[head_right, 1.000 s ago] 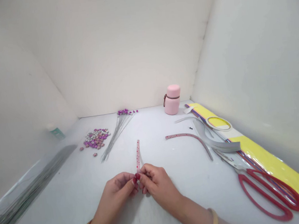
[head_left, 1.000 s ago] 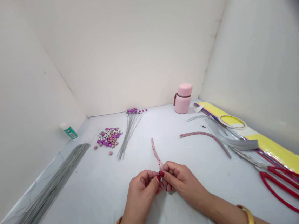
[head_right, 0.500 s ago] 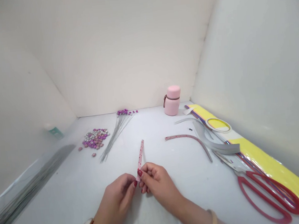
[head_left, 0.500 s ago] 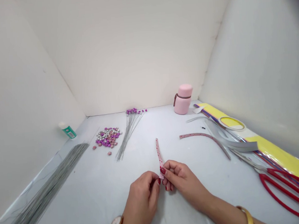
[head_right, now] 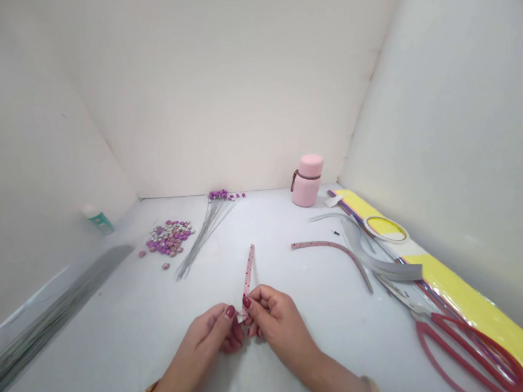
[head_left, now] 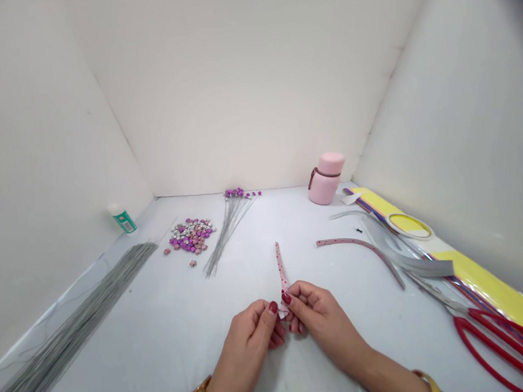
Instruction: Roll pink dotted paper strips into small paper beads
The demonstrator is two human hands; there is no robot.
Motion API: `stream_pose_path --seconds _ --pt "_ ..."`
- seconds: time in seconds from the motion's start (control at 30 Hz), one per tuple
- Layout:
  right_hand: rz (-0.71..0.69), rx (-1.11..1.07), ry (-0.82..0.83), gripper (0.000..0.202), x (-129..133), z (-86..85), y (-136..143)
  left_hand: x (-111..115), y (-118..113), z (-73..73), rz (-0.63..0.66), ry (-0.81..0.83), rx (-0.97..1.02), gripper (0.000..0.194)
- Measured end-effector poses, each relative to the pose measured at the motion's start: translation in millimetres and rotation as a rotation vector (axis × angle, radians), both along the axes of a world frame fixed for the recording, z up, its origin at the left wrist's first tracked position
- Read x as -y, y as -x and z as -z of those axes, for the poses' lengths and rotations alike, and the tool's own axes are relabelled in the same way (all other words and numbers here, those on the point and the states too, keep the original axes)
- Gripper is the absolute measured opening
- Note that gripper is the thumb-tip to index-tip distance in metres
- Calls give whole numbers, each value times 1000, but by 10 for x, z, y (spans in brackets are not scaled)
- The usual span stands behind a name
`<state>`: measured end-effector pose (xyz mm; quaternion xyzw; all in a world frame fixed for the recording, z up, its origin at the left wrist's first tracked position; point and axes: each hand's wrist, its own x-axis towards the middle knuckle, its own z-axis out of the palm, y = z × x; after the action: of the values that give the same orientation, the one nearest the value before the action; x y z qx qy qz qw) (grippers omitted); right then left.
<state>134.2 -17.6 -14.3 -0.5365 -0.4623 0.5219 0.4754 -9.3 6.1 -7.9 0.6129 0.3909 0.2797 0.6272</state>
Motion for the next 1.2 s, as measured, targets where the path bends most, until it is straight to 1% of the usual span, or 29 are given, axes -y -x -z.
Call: stream_pose_path --seconds 0.13,0.27,0.33,0.4,0.57,0.67,0.73,0.83,1.03,1.13,1.2 --pt "-22 -9 20 27 17 -21 6 23 6 -27 -16 -114 -90 28" --pt "-63 -41 40 29 21 -42 17 39 8 -58 -41 -175 -84 29" --pt "-72 -59 58 29 16 -44 19 36 9 -57 -46 -170 -74 30" --pt "-71 -75 61 30 11 -42 15 23 7 -43 -39 -103 -28 29" --pt "-70 -100 40 29 7 -32 1 -19 -8 18 -1 190 184 28" --pt "-60 -92 24 26 7 -23 0 -31 -7 41 -30 279 229 26" --pt "-49 -80 21 24 4 -15 1 -33 0 44 -57 256 216 24" --pt "-41 -70 26 24 -2 -4 -3 -30 8 33 -71 144 161 23" --pt "-39 -95 25 23 2 0 -13 9 18 -27 -99 -57 -46 18" --pt "-30 -89 24 23 1 -14 -14 23 26 -46 -89 -106 -116 21" --pt "-24 -83 20 24 -2 -18 -15 22 27 -37 -86 -95 -139 20"
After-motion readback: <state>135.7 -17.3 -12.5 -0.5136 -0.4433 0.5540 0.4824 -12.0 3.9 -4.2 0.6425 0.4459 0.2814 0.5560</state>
